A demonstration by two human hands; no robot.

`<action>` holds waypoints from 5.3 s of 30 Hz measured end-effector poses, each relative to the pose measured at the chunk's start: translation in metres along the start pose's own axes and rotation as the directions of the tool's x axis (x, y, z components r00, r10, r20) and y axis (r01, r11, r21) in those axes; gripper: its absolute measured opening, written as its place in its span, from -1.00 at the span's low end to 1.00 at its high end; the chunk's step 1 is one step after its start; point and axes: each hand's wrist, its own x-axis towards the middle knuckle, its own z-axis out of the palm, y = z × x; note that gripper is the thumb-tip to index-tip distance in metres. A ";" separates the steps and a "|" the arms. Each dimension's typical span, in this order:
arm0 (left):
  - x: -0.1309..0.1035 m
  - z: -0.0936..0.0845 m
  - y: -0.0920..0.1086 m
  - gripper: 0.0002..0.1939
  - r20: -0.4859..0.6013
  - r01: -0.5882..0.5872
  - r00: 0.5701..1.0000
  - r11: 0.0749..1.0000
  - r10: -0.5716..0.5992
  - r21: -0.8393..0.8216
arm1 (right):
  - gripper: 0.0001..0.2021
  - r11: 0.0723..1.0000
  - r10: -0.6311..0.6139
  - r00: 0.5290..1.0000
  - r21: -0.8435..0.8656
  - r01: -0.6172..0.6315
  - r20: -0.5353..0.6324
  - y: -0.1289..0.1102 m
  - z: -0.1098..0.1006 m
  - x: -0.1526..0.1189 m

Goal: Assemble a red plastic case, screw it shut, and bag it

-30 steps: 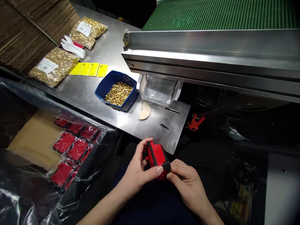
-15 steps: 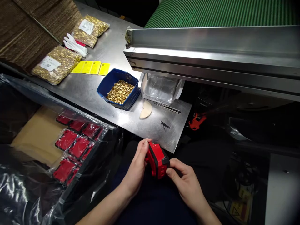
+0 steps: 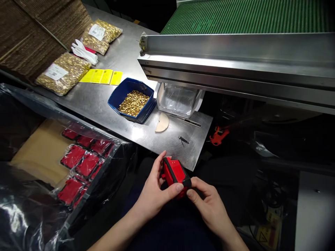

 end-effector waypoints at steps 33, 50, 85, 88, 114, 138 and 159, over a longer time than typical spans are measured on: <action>0.000 -0.007 -0.012 0.14 0.115 -0.023 0.993 0.993 0.037 -0.116 | -0.68 0.998 -0.025 1.000 0.062 0.024 0.013 -0.020 0.005 0.001; -0.003 -0.007 -0.021 0.20 0.054 -0.491 0.854 0.766 0.517 0.415 | -0.62 0.991 0.065 0.980 -0.101 -0.085 -0.188 -0.013 0.014 -0.004; 0.004 -0.009 -0.007 0.04 -0.033 -0.024 0.999 0.996 0.021 -0.081 | -0.65 0.998 0.009 1.000 -0.059 -0.010 -0.017 -0.001 0.010 -0.005; 0.000 -0.008 0.001 0.03 -0.072 -0.081 0.994 0.995 0.085 0.057 | -0.63 0.992 -0.018 1.000 -0.127 0.018 -0.003 0.005 0.006 -0.007; -0.013 0.003 0.006 0.18 0.068 -0.380 0.907 0.734 0.417 0.562 | -0.82 0.974 -0.126 0.985 -0.203 0.101 -0.115 -0.022 0.017 -0.002; -0.011 -0.020 0.009 -0.02 0.086 -0.275 0.961 0.946 0.263 0.171 | -0.63 0.814 0.085 0.987 0.580 0.012 -0.140 0.014 -0.003 -0.016; -0.016 -0.006 0.020 -0.47 0.041 -0.221 0.974 0.975 0.221 0.012 | -0.66 0.781 0.044 0.986 0.621 0.067 -0.161 0.025 -0.004 -0.012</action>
